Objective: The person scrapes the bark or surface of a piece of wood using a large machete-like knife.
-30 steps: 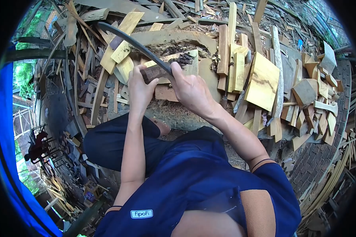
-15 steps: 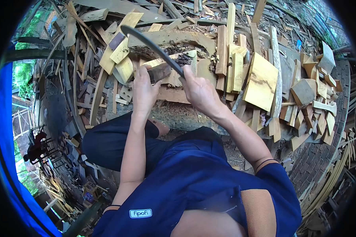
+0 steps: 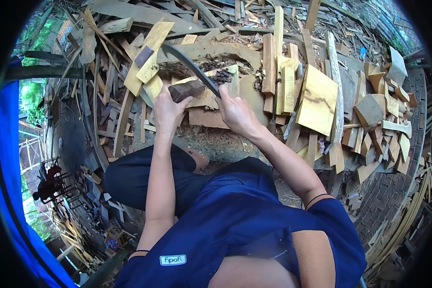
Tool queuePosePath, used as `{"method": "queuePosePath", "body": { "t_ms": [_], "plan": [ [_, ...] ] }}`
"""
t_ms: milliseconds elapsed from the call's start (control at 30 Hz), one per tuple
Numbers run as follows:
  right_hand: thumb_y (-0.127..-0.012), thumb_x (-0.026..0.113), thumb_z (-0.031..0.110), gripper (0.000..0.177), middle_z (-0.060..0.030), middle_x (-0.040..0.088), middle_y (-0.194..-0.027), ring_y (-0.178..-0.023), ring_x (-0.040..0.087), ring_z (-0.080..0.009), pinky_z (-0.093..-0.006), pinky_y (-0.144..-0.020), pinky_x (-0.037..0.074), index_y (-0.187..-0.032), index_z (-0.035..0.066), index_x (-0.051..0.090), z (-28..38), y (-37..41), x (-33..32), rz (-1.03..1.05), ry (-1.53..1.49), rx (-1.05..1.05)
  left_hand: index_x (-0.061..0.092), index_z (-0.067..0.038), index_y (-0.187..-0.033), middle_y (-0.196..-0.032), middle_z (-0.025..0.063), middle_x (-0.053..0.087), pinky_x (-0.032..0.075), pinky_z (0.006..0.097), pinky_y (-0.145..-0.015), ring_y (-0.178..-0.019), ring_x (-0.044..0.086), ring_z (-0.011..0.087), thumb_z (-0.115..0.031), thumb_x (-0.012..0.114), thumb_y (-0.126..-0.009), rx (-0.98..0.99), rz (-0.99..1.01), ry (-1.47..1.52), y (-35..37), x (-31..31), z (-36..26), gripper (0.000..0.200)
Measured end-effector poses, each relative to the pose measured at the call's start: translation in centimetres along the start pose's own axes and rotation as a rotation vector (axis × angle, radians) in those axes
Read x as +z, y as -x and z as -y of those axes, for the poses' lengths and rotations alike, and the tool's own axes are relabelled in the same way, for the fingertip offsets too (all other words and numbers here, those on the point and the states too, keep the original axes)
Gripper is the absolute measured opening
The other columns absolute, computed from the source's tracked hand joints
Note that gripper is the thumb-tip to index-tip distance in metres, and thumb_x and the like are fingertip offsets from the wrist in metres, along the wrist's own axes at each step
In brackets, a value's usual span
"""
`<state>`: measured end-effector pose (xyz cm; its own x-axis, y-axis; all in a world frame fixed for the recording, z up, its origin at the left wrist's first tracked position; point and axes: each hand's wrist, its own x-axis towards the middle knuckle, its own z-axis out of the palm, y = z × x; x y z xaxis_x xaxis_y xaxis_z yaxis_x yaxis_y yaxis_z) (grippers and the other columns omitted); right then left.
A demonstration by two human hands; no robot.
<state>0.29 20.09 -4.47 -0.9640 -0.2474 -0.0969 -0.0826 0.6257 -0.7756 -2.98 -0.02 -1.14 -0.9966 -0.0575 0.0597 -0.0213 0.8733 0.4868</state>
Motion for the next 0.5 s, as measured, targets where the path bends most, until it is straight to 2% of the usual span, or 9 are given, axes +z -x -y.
{"method": "queuePosePath", "body": {
  "t_ms": [33, 100, 200, 267, 333, 400, 433, 500],
  "plan": [
    [-0.1, 0.047, 0.021, 0.023, -0.0255, 0.061, -0.067, -0.064, 0.059, -0.0499, -0.0586, -0.058, 0.043, -0.114, 0.005, 0.038, 1.1, 0.3, -0.9, 0.011, -0.002, 0.009, 0.065, 0.002, -0.097, -0.085, 0.0181, 0.071, 0.054, 0.039, -0.071, -0.082, 0.071, 0.0323, -0.024, 0.086, -0.068, 0.02, -0.009, -0.028, 0.0, -0.2, -0.2, 0.044],
    [-0.1, 0.047, 0.021, 0.025, -0.0254, 0.06, -0.065, -0.061, 0.059, -0.0493, -0.057, -0.056, 0.044, -0.116, 0.004, 0.038, 2.7, 0.6, -2.1, -0.076, -0.014, -0.121, 0.065, 0.001, -0.098, -0.084, 0.0183, 0.071, 0.055, 0.0386, -0.071, -0.082, 0.071, 0.0326, -0.023, 0.086, -0.068, -0.003, 0.011, -0.024, 0.5, -0.4, -0.9, 0.044],
    [-0.099, 0.045, 0.017, 0.024, -0.0239, 0.062, -0.068, -0.063, 0.061, -0.0466, -0.0559, -0.055, 0.045, -0.119, 0.003, 0.04, 2.4, 0.8, -1.7, -0.061, 0.055, -0.16, 0.065, 0.0, -0.099, -0.083, 0.0185, 0.071, 0.055, 0.0375, -0.071, -0.08, 0.071, 0.0328, -0.018, 0.086, -0.067, 0.052, -0.025, 0.019, 0.9, 0.2, -0.6, 0.042],
    [-0.098, 0.044, 0.014, 0.025, -0.0232, 0.062, -0.069, -0.063, 0.062, -0.0453, -0.0556, -0.055, 0.046, -0.12, 0.004, 0.041, -2.6, 0.0, 2.1, 0.011, 0.15, -0.1, 0.066, 0.0, -0.1, -0.083, 0.0181, 0.071, 0.055, 0.0366, -0.071, -0.08, 0.071, 0.0318, -0.017, 0.086, -0.066, 0.066, -0.019, 0.067, 1.1, 0.4, -0.6, 0.043],
    [-0.097, 0.043, 0.012, 0.026, -0.0226, 0.063, -0.071, -0.064, 0.063, -0.0441, -0.0553, -0.055, 0.047, -0.122, 0.004, 0.041, -4.9, -0.7, 2.4, 0.065, 0.24, -0.034, 0.066, -0.001, -0.103, -0.084, 0.018, 0.071, 0.055, 0.036, -0.07, -0.08, 0.072, 0.0307, -0.017, 0.086, -0.067, 0.059, -0.025, 0.086, 1.0, -0.3, -0.1, 0.044],
    [-0.093, 0.04, 0.008, 0.021, -0.0206, 0.066, -0.073, -0.067, 0.066, -0.0433, -0.0527, -0.056, 0.052, -0.113, 0.005, 0.042, -5.5, -0.8, 1.8, 0.113, 0.261, -0.015, 0.067, -0.001, -0.105, -0.086, 0.0179, 0.072, 0.055, 0.0353, -0.07, -0.081, 0.072, 0.0292, -0.017, 0.086, -0.067, 0.095, -0.022, 0.077, 1.1, -0.3, 0.6, 0.045],
    [-0.093, 0.042, 0.01, 0.024, -0.0227, 0.066, -0.076, -0.071, 0.066, -0.0438, -0.0544, -0.058, 0.051, -0.117, 0.006, 0.042, -4.8, -0.5, 1.2, 0.078, 0.248, -0.055, 0.067, -0.002, -0.105, -0.086, 0.018, 0.072, 0.055, 0.035, -0.07, -0.081, 0.072, 0.0284, -0.017, 0.086, -0.067, 0.081, -0.013, 0.088, 1.1, -0.4, 0.4, 0.045],
    [-0.093, 0.045, 0.013, 0.032, -0.0204, 0.066, -0.072, -0.067, 0.065, -0.0433, -0.0547, -0.056, 0.049, -0.124, 0.005, 0.041, -1.9, -0.8, -0.5, 0.055, 0.185, -0.118, 0.067, -0.001, -0.105, -0.086, 0.0175, 0.072, 0.055, 0.0345, -0.07, -0.081, 0.072, 0.0279, -0.016, 0.086, -0.067, 0.076, -0.032, 0.093, 1.0, -0.3, 0.1, 0.044]
  ]
}}
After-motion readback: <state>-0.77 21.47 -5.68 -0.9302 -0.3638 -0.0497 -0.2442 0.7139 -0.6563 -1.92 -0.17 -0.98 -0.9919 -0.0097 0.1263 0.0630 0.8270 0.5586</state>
